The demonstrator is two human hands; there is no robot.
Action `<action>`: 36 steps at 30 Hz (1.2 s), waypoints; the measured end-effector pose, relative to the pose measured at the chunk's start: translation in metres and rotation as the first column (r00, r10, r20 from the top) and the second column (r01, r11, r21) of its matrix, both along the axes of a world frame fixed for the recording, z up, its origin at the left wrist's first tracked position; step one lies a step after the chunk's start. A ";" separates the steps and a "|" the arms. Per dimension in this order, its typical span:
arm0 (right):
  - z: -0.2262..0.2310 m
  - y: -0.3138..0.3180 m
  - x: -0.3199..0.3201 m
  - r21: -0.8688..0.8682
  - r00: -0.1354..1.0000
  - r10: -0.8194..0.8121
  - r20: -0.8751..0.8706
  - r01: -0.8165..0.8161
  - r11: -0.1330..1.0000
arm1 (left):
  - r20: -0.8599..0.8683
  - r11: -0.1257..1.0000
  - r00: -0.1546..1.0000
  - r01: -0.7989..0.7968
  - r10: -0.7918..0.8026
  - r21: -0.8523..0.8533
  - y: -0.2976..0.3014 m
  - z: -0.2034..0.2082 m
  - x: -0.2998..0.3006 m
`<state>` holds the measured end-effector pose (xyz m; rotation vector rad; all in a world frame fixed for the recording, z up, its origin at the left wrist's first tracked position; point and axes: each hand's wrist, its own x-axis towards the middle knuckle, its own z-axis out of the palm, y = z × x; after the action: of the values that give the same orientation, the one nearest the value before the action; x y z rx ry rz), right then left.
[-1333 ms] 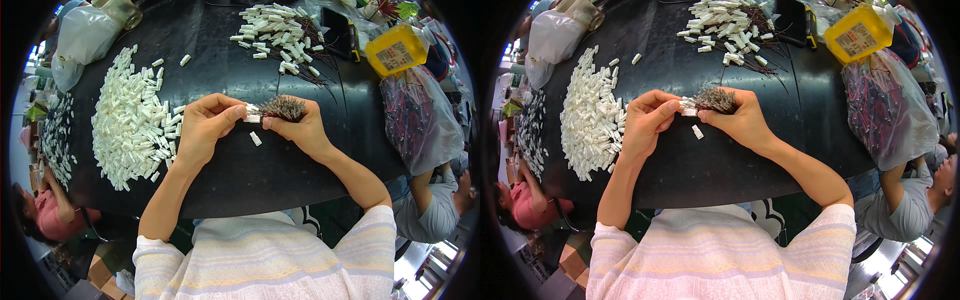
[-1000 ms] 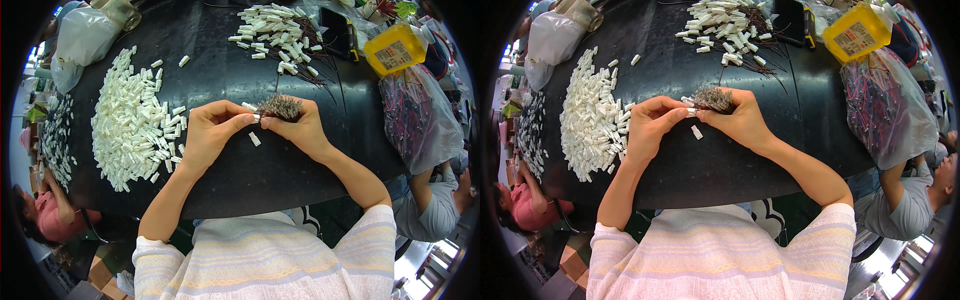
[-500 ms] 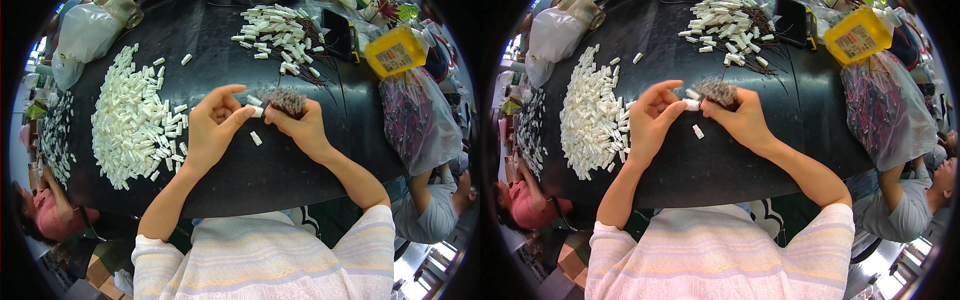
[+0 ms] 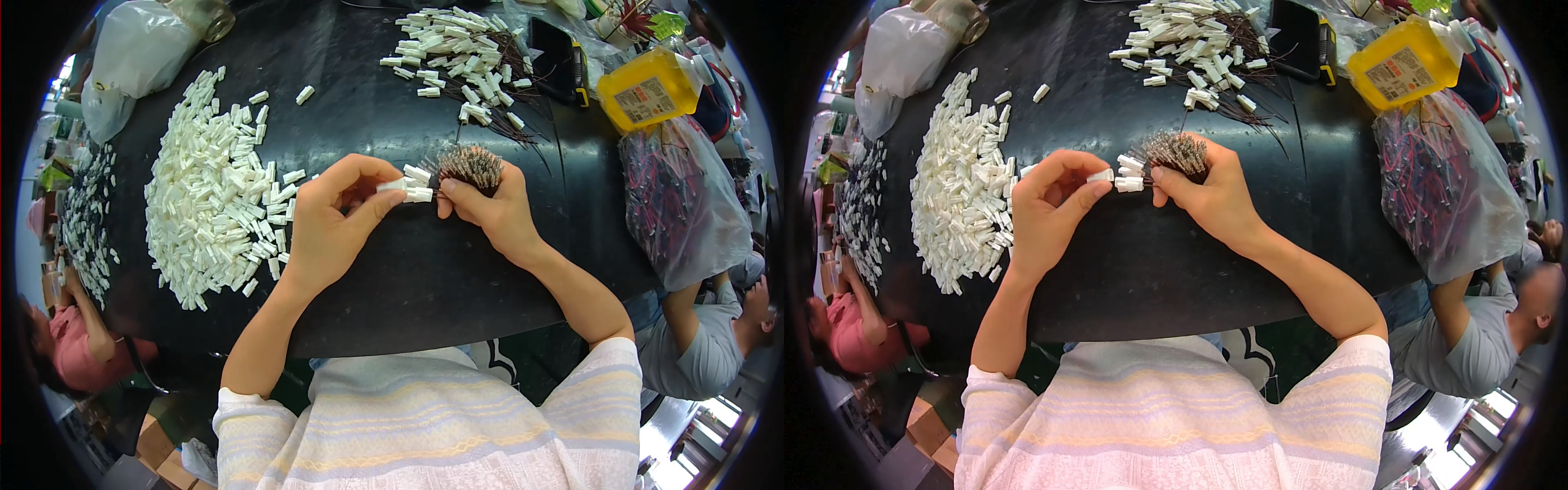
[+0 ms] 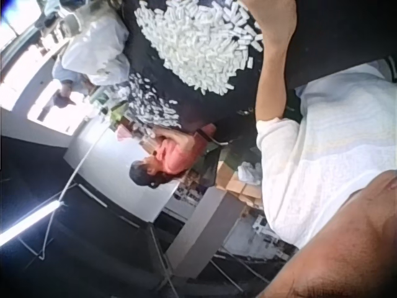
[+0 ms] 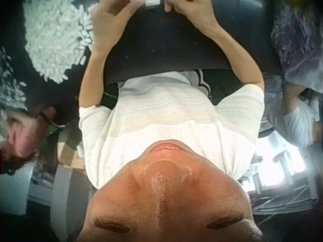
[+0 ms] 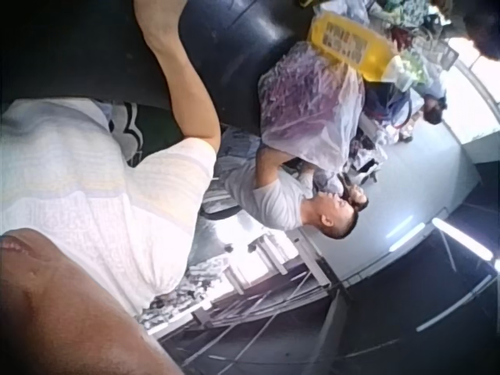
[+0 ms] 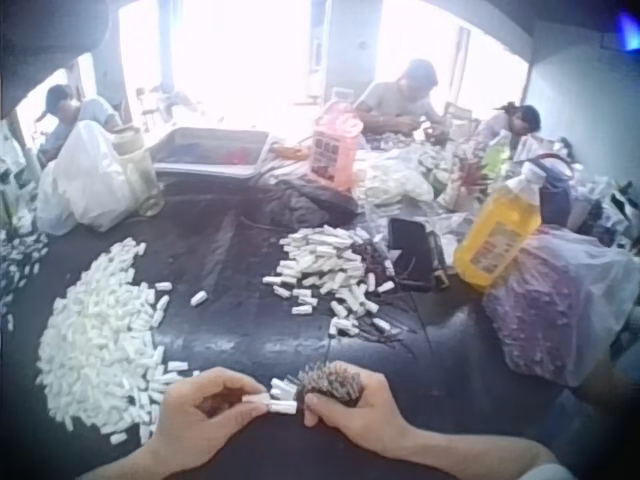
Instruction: The person inserts small metal pins into white plastic component housings by hand.
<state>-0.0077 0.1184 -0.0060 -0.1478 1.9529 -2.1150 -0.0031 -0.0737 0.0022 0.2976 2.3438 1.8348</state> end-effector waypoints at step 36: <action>-0.003 0.000 0.001 -0.022 1.000 0.003 0.024 -0.003 1.000 | -0.362 0.618 0.926 -0.226 -0.103 -0.753 -0.057 0.011 -0.023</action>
<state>-0.0064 0.1183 -0.0087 -0.1283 1.9150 -2.1269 -0.0263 -0.1310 0.0133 0.4655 3.1724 0.5928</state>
